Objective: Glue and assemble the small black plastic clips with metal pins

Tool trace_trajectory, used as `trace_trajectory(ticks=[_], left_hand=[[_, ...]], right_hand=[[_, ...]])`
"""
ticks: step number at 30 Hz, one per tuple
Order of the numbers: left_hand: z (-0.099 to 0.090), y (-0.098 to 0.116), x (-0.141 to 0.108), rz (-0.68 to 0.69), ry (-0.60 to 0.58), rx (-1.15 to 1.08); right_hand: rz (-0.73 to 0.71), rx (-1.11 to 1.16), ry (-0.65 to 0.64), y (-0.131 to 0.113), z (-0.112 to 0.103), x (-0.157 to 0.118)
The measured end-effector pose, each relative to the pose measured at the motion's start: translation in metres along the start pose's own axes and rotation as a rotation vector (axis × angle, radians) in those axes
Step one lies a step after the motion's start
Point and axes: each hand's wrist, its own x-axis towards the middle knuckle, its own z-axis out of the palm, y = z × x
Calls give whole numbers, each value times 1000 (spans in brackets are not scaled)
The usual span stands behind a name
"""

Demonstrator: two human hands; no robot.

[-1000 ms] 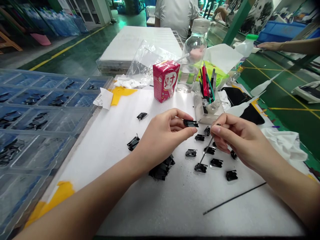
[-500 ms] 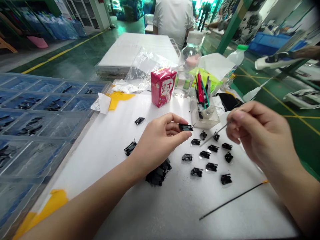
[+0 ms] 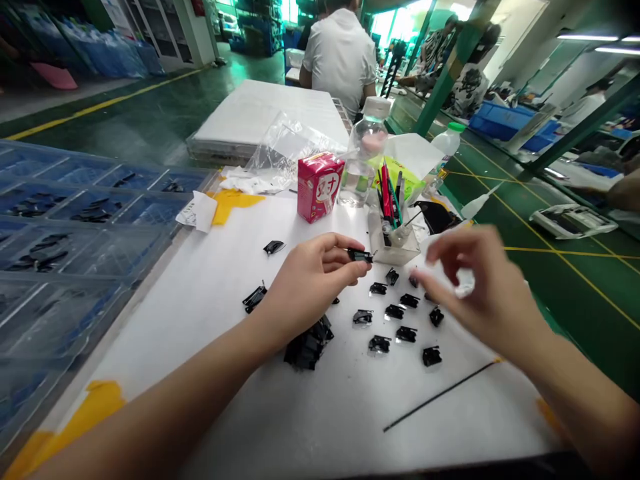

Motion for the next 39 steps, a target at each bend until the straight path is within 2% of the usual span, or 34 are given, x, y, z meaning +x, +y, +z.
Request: trace_trajectory(ticks=[2,3,6,9,12,15,19,23,29,36,39], left_hand=[[0,-1,0,22,-2,-13],[1,-2,0,32,-4,-21],[2,-3,-1,48,-13,-44],[5,-3,-2,42,-43,-61],[7,-2,-4,57,-62,-67],[8,0,-6,94,-61,-69],[9,-1,-7,209,-90,-10],[12,-4,-10,326,-104,50],[16,-6,-12,492,-107,220],[15,-19,-13,684,-111,394],[15,-20,-14,726,-107,480]], right_hand=[[-150,19,-231,-19,1,-23],[-207,14,-300,-26,3,-33],[-296,-27,-365,-35,11,-56],[-324,-58,-374,-31,18,-60],[-328,-49,-374,-27,17,-48],[-298,-16,-349,-27,3,-27],[-156,124,-181,-33,-19,-11],[-91,194,-57,-36,-24,-16],[-62,241,-69,-30,-18,-22],[-26,233,-44,-27,-19,-24],[-8,242,-68,-28,-18,-24]])
